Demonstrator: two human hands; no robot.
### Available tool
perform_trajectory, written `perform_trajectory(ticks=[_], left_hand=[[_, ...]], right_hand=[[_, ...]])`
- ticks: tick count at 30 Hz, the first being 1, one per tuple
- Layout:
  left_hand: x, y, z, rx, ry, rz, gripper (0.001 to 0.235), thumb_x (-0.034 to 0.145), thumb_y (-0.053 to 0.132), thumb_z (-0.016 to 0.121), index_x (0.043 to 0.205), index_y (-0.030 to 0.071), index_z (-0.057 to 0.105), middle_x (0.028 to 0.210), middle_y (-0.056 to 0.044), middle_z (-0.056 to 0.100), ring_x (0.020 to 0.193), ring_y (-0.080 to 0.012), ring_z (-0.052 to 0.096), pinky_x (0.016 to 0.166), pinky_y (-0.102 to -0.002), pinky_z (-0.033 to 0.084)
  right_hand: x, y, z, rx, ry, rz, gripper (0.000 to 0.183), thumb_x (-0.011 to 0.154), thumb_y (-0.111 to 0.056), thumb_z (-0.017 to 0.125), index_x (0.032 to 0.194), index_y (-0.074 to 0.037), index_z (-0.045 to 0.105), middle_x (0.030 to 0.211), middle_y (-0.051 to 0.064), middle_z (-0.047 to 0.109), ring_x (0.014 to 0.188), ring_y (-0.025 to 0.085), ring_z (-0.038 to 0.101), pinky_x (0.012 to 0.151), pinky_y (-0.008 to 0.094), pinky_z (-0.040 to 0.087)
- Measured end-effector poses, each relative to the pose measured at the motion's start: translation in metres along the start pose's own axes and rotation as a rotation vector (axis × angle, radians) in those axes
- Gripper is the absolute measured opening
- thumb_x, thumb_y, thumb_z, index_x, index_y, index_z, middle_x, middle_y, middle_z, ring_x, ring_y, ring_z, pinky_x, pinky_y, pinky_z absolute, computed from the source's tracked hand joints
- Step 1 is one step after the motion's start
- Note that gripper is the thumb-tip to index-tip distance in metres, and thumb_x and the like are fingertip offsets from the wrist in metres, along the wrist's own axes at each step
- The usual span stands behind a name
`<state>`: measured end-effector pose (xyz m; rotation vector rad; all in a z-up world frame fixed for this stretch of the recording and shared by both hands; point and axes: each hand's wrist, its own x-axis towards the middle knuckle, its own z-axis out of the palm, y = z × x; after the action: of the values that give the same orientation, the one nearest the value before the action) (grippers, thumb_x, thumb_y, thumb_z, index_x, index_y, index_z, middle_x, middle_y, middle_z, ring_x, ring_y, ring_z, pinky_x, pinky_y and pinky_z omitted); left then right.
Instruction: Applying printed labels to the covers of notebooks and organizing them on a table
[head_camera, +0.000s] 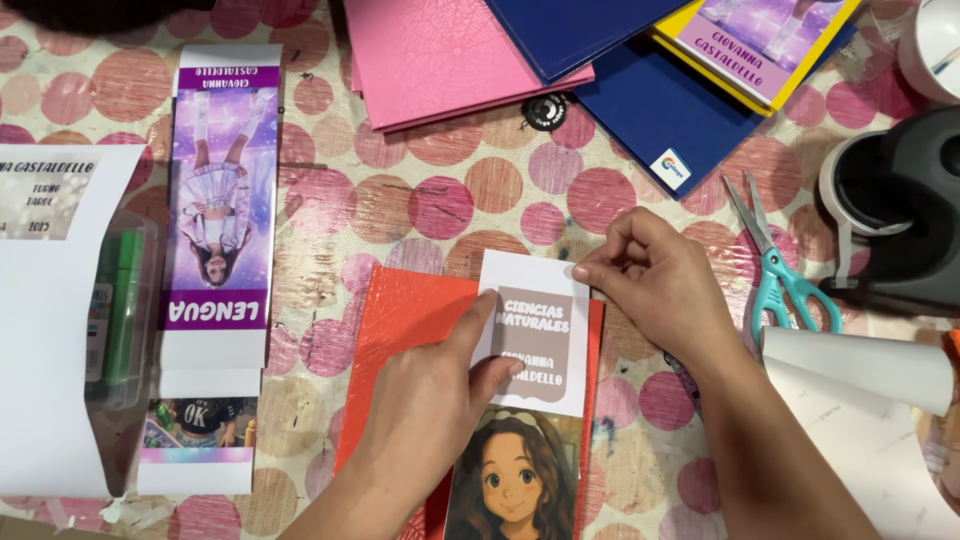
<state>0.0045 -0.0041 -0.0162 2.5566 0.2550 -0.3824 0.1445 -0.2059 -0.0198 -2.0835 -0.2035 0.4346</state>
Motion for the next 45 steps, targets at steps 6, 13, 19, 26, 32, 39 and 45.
perform_trajectory(ticks=[6,13,19,26,32,39,45], left_hand=[[0.0,0.0,-0.001,-0.001,0.002,0.009,0.071,0.093,0.051,0.067,0.155,0.026,0.043,0.071,-0.015,0.072,0.063,-0.043,0.068,0.053,-0.056,0.05],[0.001,0.001,-0.002,-0.005,-0.007,0.003,0.071,0.093,0.05,0.067,0.155,0.026,0.043,0.072,-0.016,0.073,0.065,-0.0446,0.068,0.055,-0.057,0.051],[0.002,0.001,-0.003,0.009,-0.031,0.002,0.07,0.094,0.048,0.065,0.156,0.025,0.043,0.072,-0.016,0.073,0.067,-0.0453,0.069,0.056,-0.058,0.051],[0.003,0.0,-0.001,0.022,-0.02,0.041,0.071,0.096,0.049,0.064,0.157,0.021,0.043,0.07,-0.016,0.072,0.066,-0.0433,0.069,0.056,-0.056,0.052],[-0.005,0.006,-0.014,-0.044,-0.019,0.018,0.069,0.094,0.045,0.067,0.154,0.019,0.048,0.083,-0.022,0.075,0.083,-0.0484,0.07,0.07,-0.058,0.054],[-0.004,0.004,-0.014,-0.112,-0.012,0.012,0.067,0.091,0.043,0.071,0.152,0.02,0.052,0.094,-0.025,0.077,0.097,-0.0496,0.072,0.082,-0.058,0.057],[0.002,0.0,-0.004,-0.003,-0.026,0.049,0.069,0.097,0.046,0.066,0.156,0.018,0.044,0.068,-0.015,0.072,0.061,-0.0387,0.068,0.053,-0.053,0.054]], right_hand=[[0.001,0.004,0.0,0.028,-0.006,-0.009,0.035,0.085,-0.008,0.086,0.081,-0.014,0.051,0.078,0.001,0.075,0.071,0.004,0.061,0.064,0.023,0.047],[-0.001,-0.002,-0.001,-0.034,-0.002,0.005,0.035,0.084,-0.011,0.086,0.079,-0.014,0.052,0.077,-0.001,0.077,0.07,0.004,0.062,0.063,0.024,0.046],[-0.002,0.0,0.0,-0.034,0.004,-0.038,0.033,0.084,-0.009,0.086,0.081,-0.014,0.053,0.08,0.0,0.078,0.071,0.005,0.064,0.064,0.023,0.048],[-0.014,0.002,-0.004,-0.284,0.198,-0.302,0.03,0.085,-0.015,0.085,0.108,-0.007,0.068,0.107,0.011,0.068,0.096,0.021,0.06,0.084,0.034,0.048],[-0.039,-0.014,-0.008,-0.456,0.328,-0.531,0.02,0.093,-0.005,0.076,0.113,-0.008,0.073,0.105,0.009,0.072,0.096,0.023,0.066,0.086,0.034,0.056],[-0.067,-0.016,0.008,-0.263,0.177,-0.007,0.025,0.084,-0.02,0.082,0.107,-0.014,0.077,0.091,0.01,0.079,0.071,0.02,0.074,0.063,0.031,0.06],[-0.059,-0.009,0.013,-0.241,0.182,-0.034,0.022,0.09,-0.017,0.076,0.11,-0.01,0.075,0.092,0.003,0.077,0.082,0.012,0.071,0.077,0.026,0.06]])
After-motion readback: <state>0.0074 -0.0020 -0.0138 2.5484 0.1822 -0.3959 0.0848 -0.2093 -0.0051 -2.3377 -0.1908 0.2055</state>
